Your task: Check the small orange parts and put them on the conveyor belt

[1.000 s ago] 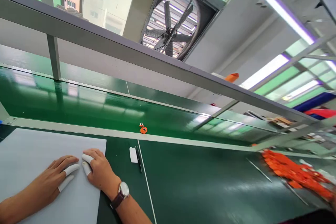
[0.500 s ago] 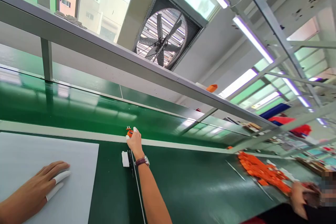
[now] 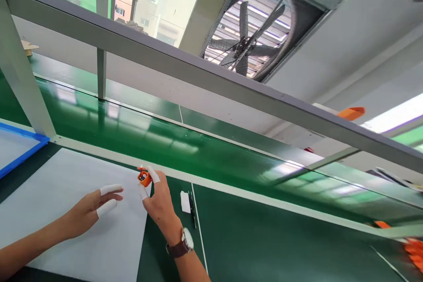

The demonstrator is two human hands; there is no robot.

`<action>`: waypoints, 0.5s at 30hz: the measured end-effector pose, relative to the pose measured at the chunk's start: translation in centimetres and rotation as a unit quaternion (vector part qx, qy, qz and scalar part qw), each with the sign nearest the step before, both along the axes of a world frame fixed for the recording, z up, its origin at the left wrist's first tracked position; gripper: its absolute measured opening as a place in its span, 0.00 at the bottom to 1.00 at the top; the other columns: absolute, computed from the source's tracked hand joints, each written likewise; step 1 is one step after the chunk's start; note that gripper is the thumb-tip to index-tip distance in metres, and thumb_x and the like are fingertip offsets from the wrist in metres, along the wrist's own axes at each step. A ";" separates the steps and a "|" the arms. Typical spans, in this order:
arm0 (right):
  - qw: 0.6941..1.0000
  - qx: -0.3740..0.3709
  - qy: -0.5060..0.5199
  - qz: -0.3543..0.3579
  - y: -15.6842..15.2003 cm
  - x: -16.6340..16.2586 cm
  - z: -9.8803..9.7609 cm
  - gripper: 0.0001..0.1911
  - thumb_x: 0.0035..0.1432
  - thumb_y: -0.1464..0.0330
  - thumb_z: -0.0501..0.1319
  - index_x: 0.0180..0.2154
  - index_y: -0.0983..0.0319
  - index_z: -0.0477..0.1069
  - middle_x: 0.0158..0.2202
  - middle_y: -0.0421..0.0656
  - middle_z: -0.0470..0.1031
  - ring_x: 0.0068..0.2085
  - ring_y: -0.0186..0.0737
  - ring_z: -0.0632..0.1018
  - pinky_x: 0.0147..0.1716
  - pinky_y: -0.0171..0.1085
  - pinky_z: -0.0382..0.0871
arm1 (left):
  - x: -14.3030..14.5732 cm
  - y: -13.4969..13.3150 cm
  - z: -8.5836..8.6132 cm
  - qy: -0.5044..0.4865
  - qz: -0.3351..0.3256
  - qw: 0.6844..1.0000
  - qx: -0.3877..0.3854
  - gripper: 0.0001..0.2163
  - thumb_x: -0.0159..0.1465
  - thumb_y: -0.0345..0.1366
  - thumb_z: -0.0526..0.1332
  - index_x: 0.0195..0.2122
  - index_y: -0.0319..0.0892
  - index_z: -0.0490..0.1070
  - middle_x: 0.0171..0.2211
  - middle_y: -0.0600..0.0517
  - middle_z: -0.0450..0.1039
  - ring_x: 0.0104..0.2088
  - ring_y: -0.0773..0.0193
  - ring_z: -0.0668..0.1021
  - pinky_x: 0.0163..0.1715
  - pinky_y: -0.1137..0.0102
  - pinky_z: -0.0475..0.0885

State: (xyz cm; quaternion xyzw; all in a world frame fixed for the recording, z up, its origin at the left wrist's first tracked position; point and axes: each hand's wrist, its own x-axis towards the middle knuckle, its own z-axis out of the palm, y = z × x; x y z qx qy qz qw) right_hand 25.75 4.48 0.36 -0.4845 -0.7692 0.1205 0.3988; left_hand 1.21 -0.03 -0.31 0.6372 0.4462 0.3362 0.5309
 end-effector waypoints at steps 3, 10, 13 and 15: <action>0.996 0.057 0.008 0.068 -2.9 -4.1 0.0 0.34 0.62 0.75 0.59 0.66 0.54 0.55 0.50 0.49 0.72 0.51 0.50 0.73 0.49 0.52 0.74 | 0.9 0.0 2.4 -0.191 -0.002 0.973 -0.131 0.22 0.70 0.45 0.58 0.61 0.43 0.67 0.55 0.43 0.75 0.53 0.52 0.79 0.55 0.55 0.75; 0.977 -0.066 0.135 0.150 -4.3 -5.6 -0.6 0.27 0.66 0.69 0.59 0.64 0.52 0.59 0.48 0.46 0.72 0.47 0.44 0.76 0.49 0.48 0.76 | 0.0 -0.6 3.0 -0.177 -0.001 0.981 -0.080 0.14 0.65 0.41 0.63 0.49 0.42 0.77 0.44 0.48 0.79 0.47 0.55 0.79 0.51 0.60 0.76; 0.962 -0.096 0.187 0.173 -4.1 -5.1 -0.7 0.17 0.68 0.68 0.57 0.56 0.52 0.69 0.45 0.44 0.74 0.44 0.41 0.78 0.46 0.45 0.77 | -0.5 -0.9 1.9 -0.130 -0.003 0.991 -0.014 0.12 0.64 0.39 0.64 0.47 0.44 0.78 0.46 0.49 0.77 0.47 0.56 0.80 0.52 0.61 0.76; 0.958 -0.094 0.202 0.181 -4.0 -4.9 -0.9 0.13 0.67 0.68 0.59 0.52 0.51 0.73 0.43 0.43 0.76 0.42 0.41 0.78 0.44 0.45 0.77 | -0.5 -1.0 1.5 -0.107 -0.003 0.994 0.011 0.12 0.64 0.39 0.64 0.47 0.45 0.78 0.47 0.49 0.75 0.47 0.56 0.80 0.51 0.62 0.77</action>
